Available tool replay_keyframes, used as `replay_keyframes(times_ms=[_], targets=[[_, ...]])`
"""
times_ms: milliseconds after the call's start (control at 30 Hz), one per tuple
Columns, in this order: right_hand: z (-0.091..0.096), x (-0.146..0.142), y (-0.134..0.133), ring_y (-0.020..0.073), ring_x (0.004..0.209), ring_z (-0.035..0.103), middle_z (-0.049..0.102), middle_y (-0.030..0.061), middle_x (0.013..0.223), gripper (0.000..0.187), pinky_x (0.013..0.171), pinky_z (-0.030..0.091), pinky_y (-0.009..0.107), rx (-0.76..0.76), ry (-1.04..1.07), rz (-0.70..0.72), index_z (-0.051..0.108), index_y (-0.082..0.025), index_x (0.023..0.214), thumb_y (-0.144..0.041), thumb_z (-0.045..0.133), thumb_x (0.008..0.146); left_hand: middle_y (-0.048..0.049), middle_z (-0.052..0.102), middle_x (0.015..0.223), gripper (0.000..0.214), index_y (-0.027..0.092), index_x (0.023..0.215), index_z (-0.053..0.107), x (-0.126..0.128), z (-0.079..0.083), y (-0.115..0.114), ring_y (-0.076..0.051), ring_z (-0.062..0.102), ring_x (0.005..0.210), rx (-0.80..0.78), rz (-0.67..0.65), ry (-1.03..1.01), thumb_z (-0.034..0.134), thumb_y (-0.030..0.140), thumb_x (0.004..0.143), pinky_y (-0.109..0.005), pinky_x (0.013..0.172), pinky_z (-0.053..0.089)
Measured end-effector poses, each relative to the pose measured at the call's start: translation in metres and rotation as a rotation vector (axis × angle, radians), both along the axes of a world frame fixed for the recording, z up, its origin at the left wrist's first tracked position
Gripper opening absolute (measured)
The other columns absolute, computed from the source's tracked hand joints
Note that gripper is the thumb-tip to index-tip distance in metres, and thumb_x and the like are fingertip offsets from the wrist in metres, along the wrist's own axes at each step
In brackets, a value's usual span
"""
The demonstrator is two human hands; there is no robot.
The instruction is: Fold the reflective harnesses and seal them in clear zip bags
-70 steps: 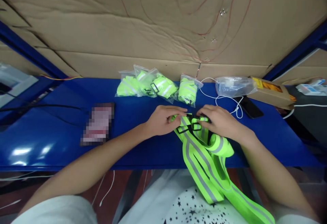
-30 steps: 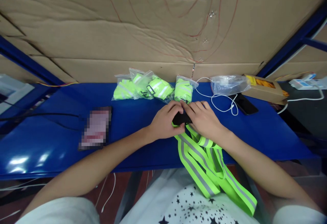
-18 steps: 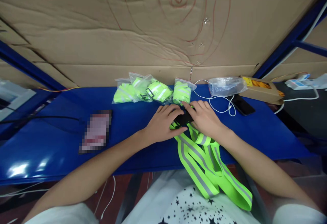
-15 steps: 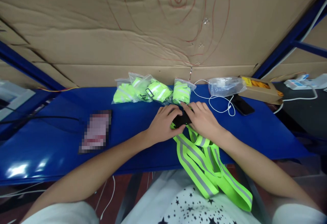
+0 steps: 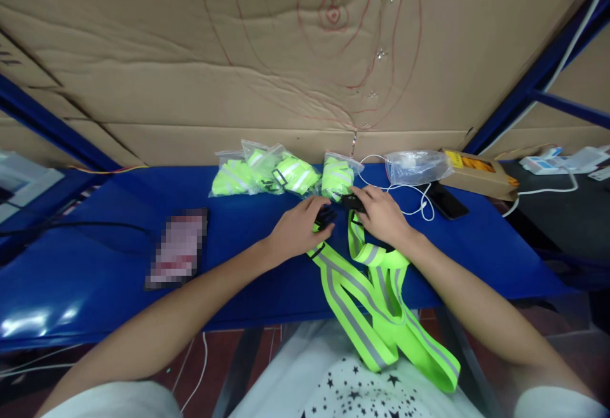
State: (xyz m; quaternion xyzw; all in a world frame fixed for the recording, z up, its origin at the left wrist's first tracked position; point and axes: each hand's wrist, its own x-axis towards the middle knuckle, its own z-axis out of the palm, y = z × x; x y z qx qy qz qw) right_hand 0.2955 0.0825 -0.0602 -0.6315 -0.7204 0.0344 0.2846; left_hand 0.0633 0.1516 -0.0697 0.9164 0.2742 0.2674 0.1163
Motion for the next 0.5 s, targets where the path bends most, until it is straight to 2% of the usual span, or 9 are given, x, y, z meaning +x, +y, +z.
replay_keyframes(times_ms=[100, 167, 267, 333, 400, 500], targets=[[0.009, 0.021, 0.007, 0.0285, 0.109, 0.066, 0.07, 0.0139, 0.122, 0.039, 0.094, 0.052, 0.045, 0.024, 0.166, -0.06, 0.065, -0.016, 0.131, -0.026, 0.051, 0.096, -0.0104, 0.074, 0.111, 0.026, 0.019, 0.115, 0.066, -0.006, 0.007, 0.019, -0.026, 0.072, 0.101, -0.116, -0.008, -0.134, 0.055, 0.033, 0.096, -0.039, 0.088, 0.057], [0.026, 0.034, 0.008, 0.0257, 0.102, 0.069, 0.073, 0.0107, 0.118, 0.037, 0.086, 0.056, 0.042, 0.038, 0.372, -0.083, 0.066, -0.018, 0.128, -0.032, 0.05, 0.098, -0.009, 0.076, 0.106, 0.031, 0.02, 0.111, 0.07, -0.012, 0.017, 0.037, -0.025, 0.072, 0.098, -0.243, 0.043, -0.318, 0.054, 0.043, 0.099, -0.039, 0.088, 0.057], [0.064, 0.062, -0.001, 0.0227, 0.089, 0.071, 0.074, 0.0097, 0.117, 0.03, 0.077, 0.056, 0.039, 0.052, 1.091, -0.119, 0.072, -0.019, 0.115, -0.026, 0.069, 0.086, -0.0078, 0.076, 0.109, 0.042, 0.02, 0.112, 0.07, -0.028, 0.043, 0.063, -0.023, 0.071, 0.101, -0.421, 0.145, -0.704, 0.063, 0.057, 0.094, -0.039, 0.091, 0.057], [0.089, 0.094, -0.012, 0.0189, 0.083, 0.07, 0.075, 0.0115, 0.113, 0.022, 0.072, 0.051, 0.039, 0.079, 1.165, -0.161, 0.075, -0.017, 0.106, -0.021, 0.06, 0.092, -0.0043, 0.075, 0.108, 0.054, 0.022, 0.118, 0.066, -0.046, 0.063, 0.078, -0.02, 0.07, 0.092, -0.517, 0.173, -0.961, 0.071, 0.066, 0.086, -0.037, 0.084, 0.058], [0.105, 0.137, -0.025, 0.0169, 0.08, 0.068, 0.076, 0.0118, 0.108, 0.028, 0.068, 0.043, 0.042, 0.119, 1.225, -0.246, 0.079, -0.013, 0.093, -0.021, 0.053, 0.099, 0.0016, 0.073, 0.103, 0.061, 0.028, 0.121, 0.062, -0.072, 0.082, 0.093, -0.017, 0.066, 0.082, -0.6, 0.146, -1.094, 0.075, 0.071, 0.08, -0.036, 0.077, 0.058], [0.108, 0.206, -0.041, 0.0152, 0.077, 0.065, 0.077, 0.0105, 0.105, 0.047, 0.064, 0.035, 0.046, 0.295, 1.209, -0.376, 0.075, -0.011, 0.066, -0.021, 0.049, 0.104, 0.0064, 0.069, 0.103, 0.057, 0.031, 0.11, 0.058, -0.118, 0.095, 0.124, -0.016, 0.064, 0.092, -0.472, 0.147, -1.22, 0.065, 0.079, 0.082, -0.033, 0.081, 0.056]])
